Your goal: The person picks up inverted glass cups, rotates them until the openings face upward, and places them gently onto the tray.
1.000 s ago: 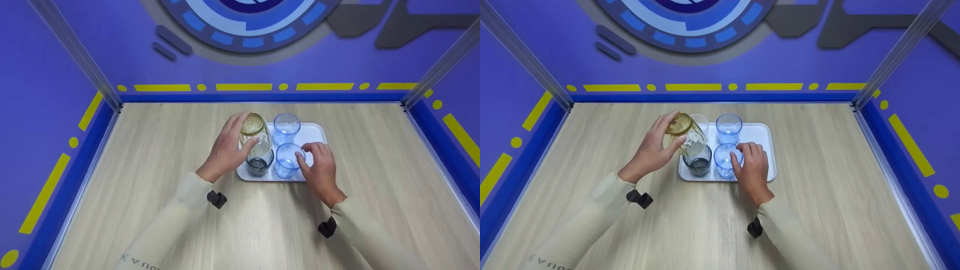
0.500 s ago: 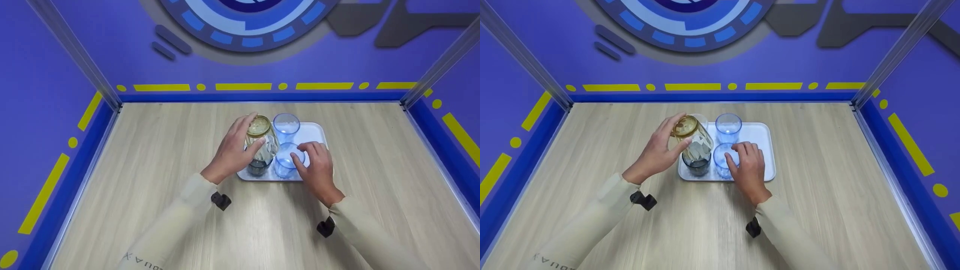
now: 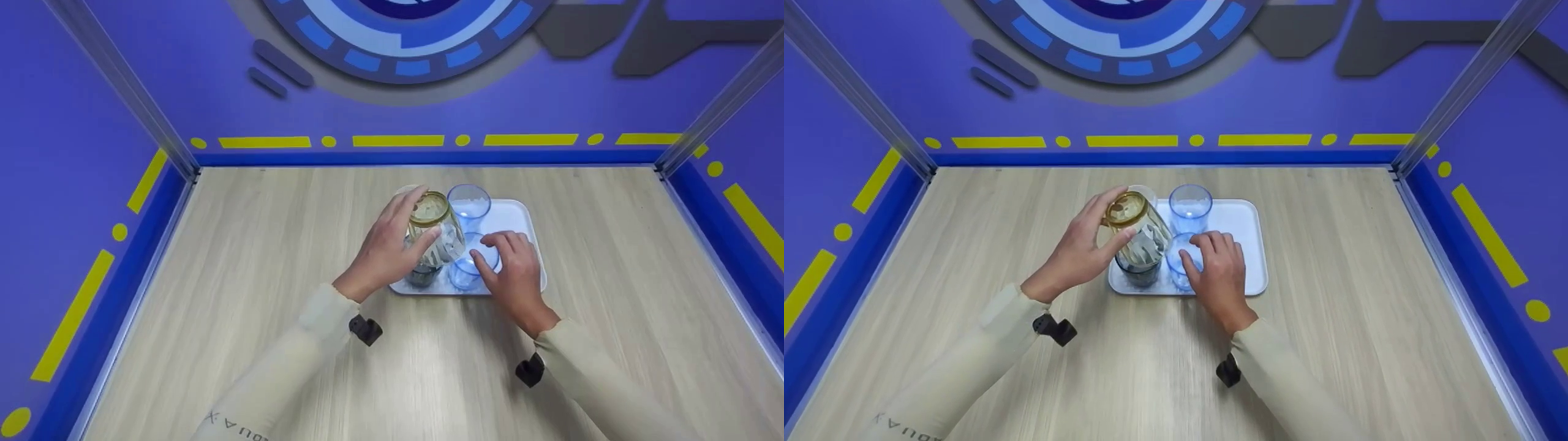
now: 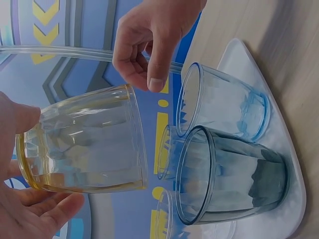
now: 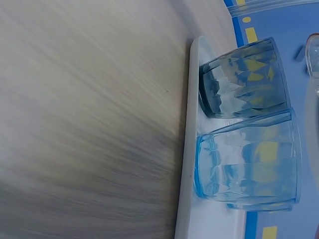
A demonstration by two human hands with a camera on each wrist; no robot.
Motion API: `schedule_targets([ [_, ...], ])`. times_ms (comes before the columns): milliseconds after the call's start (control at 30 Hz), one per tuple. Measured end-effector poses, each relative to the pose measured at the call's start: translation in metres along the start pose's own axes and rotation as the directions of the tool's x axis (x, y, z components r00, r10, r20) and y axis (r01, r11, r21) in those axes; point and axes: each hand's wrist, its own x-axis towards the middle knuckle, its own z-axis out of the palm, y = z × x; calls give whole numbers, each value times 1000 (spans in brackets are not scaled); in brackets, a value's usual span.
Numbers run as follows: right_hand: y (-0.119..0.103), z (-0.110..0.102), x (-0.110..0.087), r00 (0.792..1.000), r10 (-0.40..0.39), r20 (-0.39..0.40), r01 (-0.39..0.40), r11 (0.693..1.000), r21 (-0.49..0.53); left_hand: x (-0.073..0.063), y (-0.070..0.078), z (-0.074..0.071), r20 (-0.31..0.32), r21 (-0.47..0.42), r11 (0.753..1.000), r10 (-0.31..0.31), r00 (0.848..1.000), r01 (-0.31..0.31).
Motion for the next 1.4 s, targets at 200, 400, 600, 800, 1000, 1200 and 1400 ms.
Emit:
schedule_targets([
  [200, -1, 0, 0, 1000, 4, 9, -4, 1000, 2, 0, 3, 1, 13, -19, 1000, -21, 1000, 22],
  [400, -3, 0, 0, 1000, 19, 16, -19, 1000, 10, -1, 5, 2, 22, -34, 999, -22, 1000, 23],
  [600, -4, -1, -1, 999, 22, 28, -22, 1000, 18, -1, 6, 4, 29, -63, 998, -26, 999, 27],
  [800, -4, 0, 0, 1000, -6, 3, 6, 1000, 16, 0, 6, 6, 33, -100, 995, -4, 999, 7],
  [1000, -4, 1, -1, 1000, 10, -2, -10, 1000, 20, 0, 7, 6, 55, -130, 991, -11, 998, 18],
  [1200, -4, 1, -1, 1000, 7, -5, -7, 999, 35, 0, 7, 8, 61, -162, 987, -13, 998, 22],
  [1400, -5, 0, -1, 1000, 6, -13, -5, 999, 49, 1, 8, 9, 68, -176, 984, -15, 998, 27],
])
